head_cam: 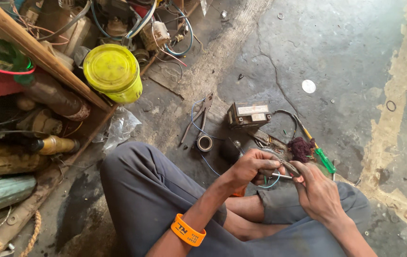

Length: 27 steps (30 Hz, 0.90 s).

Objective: The person sits on the workshop floor and repairs a small electrical component with attached wires. They strip and twist wire ends with pliers, wrap connections with electrical tape, and use a screwdriver on the component while handling wires and connectors.

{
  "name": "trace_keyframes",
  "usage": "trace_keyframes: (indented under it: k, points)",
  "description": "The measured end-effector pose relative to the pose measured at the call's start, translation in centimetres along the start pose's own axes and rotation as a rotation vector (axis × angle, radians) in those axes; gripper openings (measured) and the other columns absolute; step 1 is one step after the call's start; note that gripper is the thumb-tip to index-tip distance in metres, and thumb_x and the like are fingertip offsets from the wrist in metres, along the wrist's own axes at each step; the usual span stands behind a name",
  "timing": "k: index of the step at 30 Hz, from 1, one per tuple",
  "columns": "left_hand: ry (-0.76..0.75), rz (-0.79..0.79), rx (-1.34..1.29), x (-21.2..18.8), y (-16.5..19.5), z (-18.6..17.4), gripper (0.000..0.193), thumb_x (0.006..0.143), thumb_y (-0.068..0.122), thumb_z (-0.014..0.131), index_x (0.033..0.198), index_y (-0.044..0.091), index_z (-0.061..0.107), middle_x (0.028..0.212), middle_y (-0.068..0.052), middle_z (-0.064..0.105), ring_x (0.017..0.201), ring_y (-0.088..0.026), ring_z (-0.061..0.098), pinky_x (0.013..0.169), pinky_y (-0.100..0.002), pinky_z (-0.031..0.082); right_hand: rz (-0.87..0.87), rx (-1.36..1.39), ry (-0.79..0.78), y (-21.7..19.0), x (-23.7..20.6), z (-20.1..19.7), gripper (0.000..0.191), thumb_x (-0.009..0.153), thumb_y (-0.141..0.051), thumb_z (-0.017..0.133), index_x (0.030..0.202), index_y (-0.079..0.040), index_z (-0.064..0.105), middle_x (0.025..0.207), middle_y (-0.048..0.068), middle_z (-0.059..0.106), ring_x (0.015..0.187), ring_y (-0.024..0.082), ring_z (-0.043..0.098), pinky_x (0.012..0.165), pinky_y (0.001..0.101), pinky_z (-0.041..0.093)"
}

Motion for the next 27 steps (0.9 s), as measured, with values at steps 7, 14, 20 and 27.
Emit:
trace_keyframes:
  k: [7, 14, 20, 27]
  points:
    - [0.511, 0.527, 1.254, -1.9, 5.2, 0.9, 0.018, 0.091, 0.016, 0.066, 0.096, 0.003, 0.075, 0.071, -0.007, 0.067, 0.060, -0.019, 0.066, 0.055, -0.036, 0.051, 0.284, 0.048, -0.228, 2.3, -2.1, 3.3, 0.037, 0.094, -0.023, 0.061, 0.128, -0.008, 0.054, 0.098, 0.014, 0.072, 0.089, 0.038, 0.069, 0.071, 0.0445, 0.053]
    - [0.530, 0.633, 1.427, -2.4, 4.8, 2.7, 0.013, 0.094, 0.015, 0.064, 0.094, 0.003, 0.070, 0.082, -0.016, 0.070, 0.076, -0.033, 0.071, 0.066, -0.043, 0.054, 0.840, 0.920, -0.641, 3.9, -5.8, 6.3, 0.027, 0.102, -0.021, 0.051, 0.126, -0.009, 0.053, 0.090, 0.009, 0.069, 0.073, 0.025, 0.067, 0.060, 0.0337, 0.047]
    - [0.368, 0.454, 0.686, -0.5, 3.0, 0.5, 0.022, 0.102, 0.020, 0.064, 0.099, 0.001, 0.076, 0.077, 0.000, 0.067, 0.069, -0.011, 0.058, 0.062, -0.029, 0.047, 0.420, 0.404, -0.275, 2.4, -1.8, 1.9, 0.053, 0.096, -0.012, 0.052, 0.148, -0.012, 0.043, 0.106, 0.006, 0.071, 0.088, 0.020, 0.069, 0.081, 0.0319, 0.055]
    - [0.063, 0.060, -0.144, 0.4, -1.6, 0.5, 0.022, 0.105, 0.020, 0.061, 0.093, 0.008, 0.074, 0.065, 0.012, 0.050, 0.050, 0.002, 0.032, 0.044, -0.019, 0.023, -0.045, 0.105, -0.078, -0.5, 0.1, -0.7, 0.051, 0.087, -0.003, 0.060, 0.137, -0.004, 0.051, 0.116, 0.020, 0.063, 0.105, 0.038, 0.063, 0.086, 0.0430, 0.051]
Point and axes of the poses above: each hand's wrist, its own x-axis towards the middle knuckle, its own z-axis out of the palm, y = z × x, the point moved 9 cm from there along x, towards the middle knuckle
